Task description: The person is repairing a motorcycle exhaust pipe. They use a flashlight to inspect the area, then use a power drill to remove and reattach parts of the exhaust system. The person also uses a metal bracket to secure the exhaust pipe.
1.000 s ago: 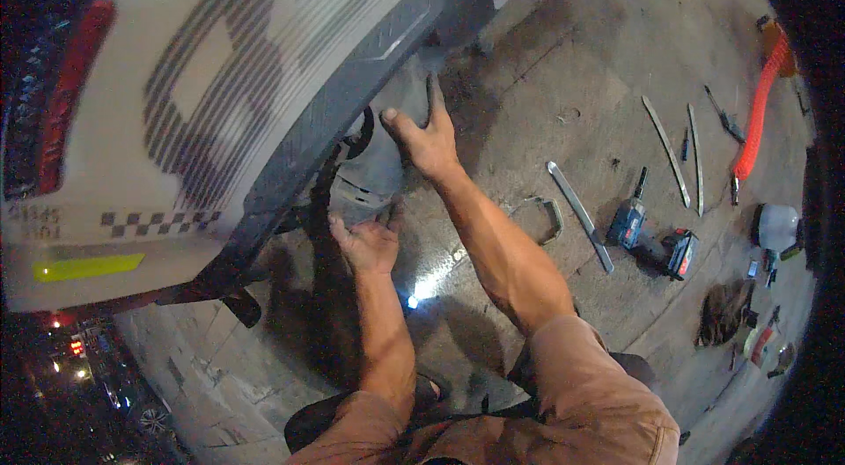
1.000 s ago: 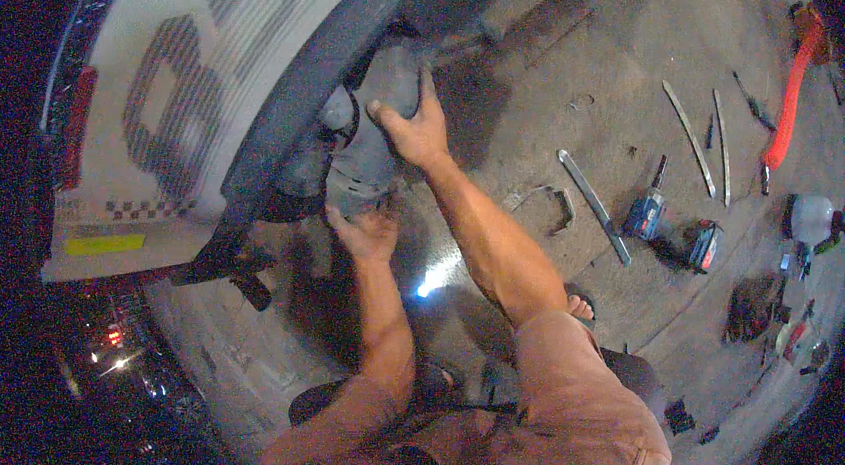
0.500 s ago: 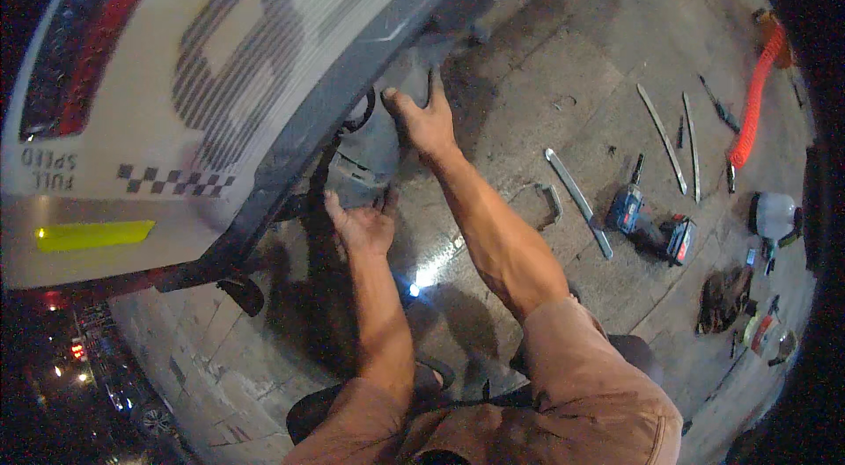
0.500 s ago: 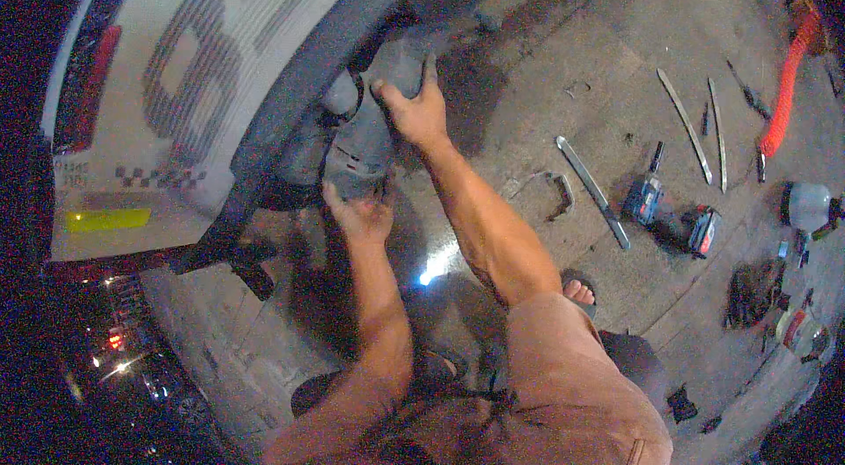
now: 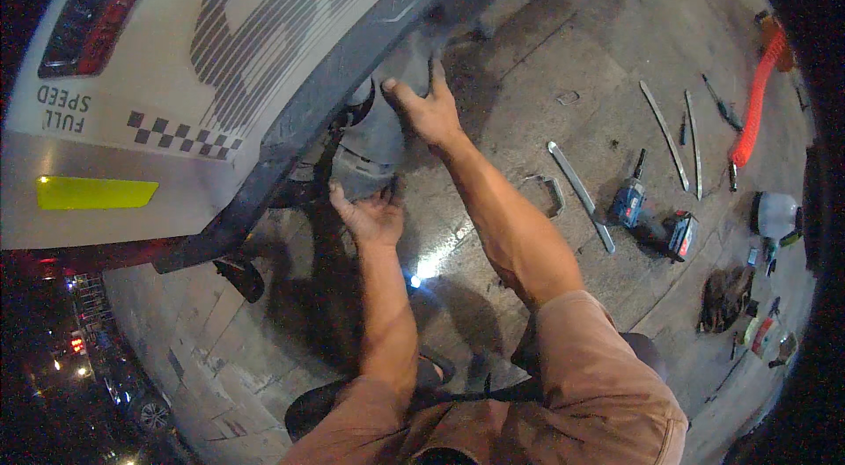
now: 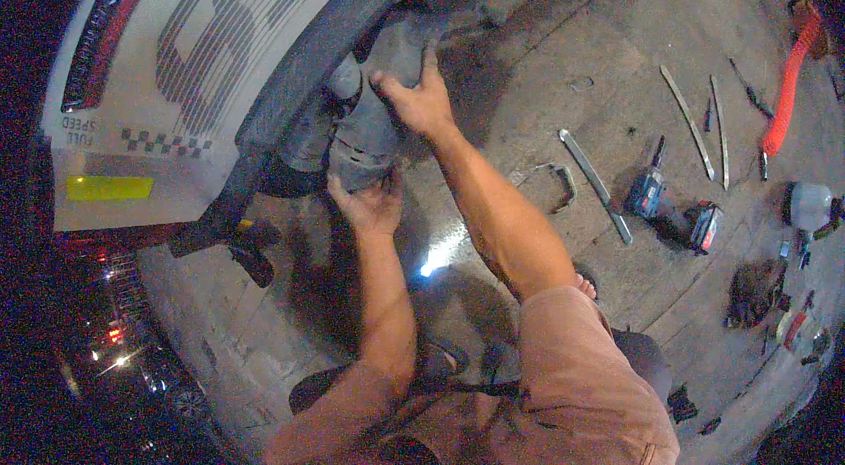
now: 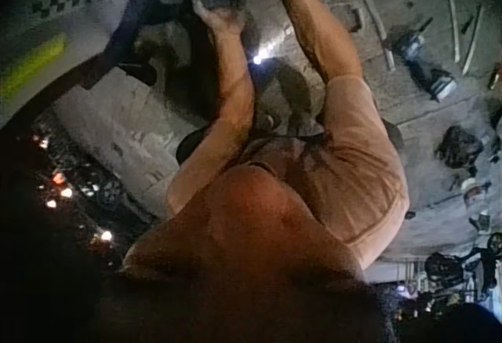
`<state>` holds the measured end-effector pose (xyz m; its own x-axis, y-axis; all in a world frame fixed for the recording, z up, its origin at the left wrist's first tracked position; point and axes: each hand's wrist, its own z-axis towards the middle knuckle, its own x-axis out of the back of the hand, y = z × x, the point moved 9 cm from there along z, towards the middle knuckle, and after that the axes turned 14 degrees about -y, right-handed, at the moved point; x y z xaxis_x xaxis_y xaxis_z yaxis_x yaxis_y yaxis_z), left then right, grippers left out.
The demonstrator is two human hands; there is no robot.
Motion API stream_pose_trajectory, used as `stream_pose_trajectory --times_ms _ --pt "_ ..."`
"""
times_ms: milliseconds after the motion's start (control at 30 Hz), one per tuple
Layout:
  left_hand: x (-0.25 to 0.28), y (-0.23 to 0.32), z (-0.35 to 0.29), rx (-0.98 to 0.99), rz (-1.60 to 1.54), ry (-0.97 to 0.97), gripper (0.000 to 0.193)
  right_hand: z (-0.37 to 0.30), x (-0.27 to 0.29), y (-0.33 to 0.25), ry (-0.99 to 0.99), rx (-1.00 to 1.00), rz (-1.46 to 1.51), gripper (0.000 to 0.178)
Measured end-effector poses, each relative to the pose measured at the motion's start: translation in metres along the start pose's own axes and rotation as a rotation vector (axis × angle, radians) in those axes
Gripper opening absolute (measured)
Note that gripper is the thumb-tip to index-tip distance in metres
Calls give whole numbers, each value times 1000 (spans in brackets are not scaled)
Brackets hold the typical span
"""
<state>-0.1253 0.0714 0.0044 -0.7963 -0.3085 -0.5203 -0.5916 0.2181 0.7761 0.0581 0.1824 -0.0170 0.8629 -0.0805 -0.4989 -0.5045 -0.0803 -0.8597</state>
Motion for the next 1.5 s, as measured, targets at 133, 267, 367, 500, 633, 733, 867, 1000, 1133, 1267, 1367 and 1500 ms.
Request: stream_pose_trajectory --times_ms 133,267,367,500,633,733,867,1000,1133,1267,1367,1500 --pt "5 14 7 -64 16 -58 80 5 -17 -8 -34 -1 -53 102" --pt "19 21 7 -47 -44 15 81 7 -28 -5 -3 -3 -76 109" --pt "12 19 2 -11 20 -15 83 -1 -15 -3 31 58 -42 106" --pt "-10 12 2 33 161 -20 83 -10 11 -28 113 298 50 103" --pt "-26 -3 9 73 117 14 77 8 30 -34 134 141 -84 98" --pt "-55 -15 21 58 158 -272 66 37 40 -17 -34 48 345 91" --pt "-16 -22 2 114 149 31 71 24 29 18 -61 -24 289 90" --pt "-25 -39 8 123 -5 -160 73 24 29 21 -222 19 366 82" --pt "-13 -46 29 124 -58 -201 57 36 43 44 -266 -108 424 82" --pt "28 -50 17 38 56 -116 48 14 32 88 -450 -224 533 78" --pt "41 -51 12 -14 140 -223 46 -6 28 101 -607 -235 668 75" --pt "46 -60 13 -79 95 -366 52 -19 41 91 -552 -143 739 74"
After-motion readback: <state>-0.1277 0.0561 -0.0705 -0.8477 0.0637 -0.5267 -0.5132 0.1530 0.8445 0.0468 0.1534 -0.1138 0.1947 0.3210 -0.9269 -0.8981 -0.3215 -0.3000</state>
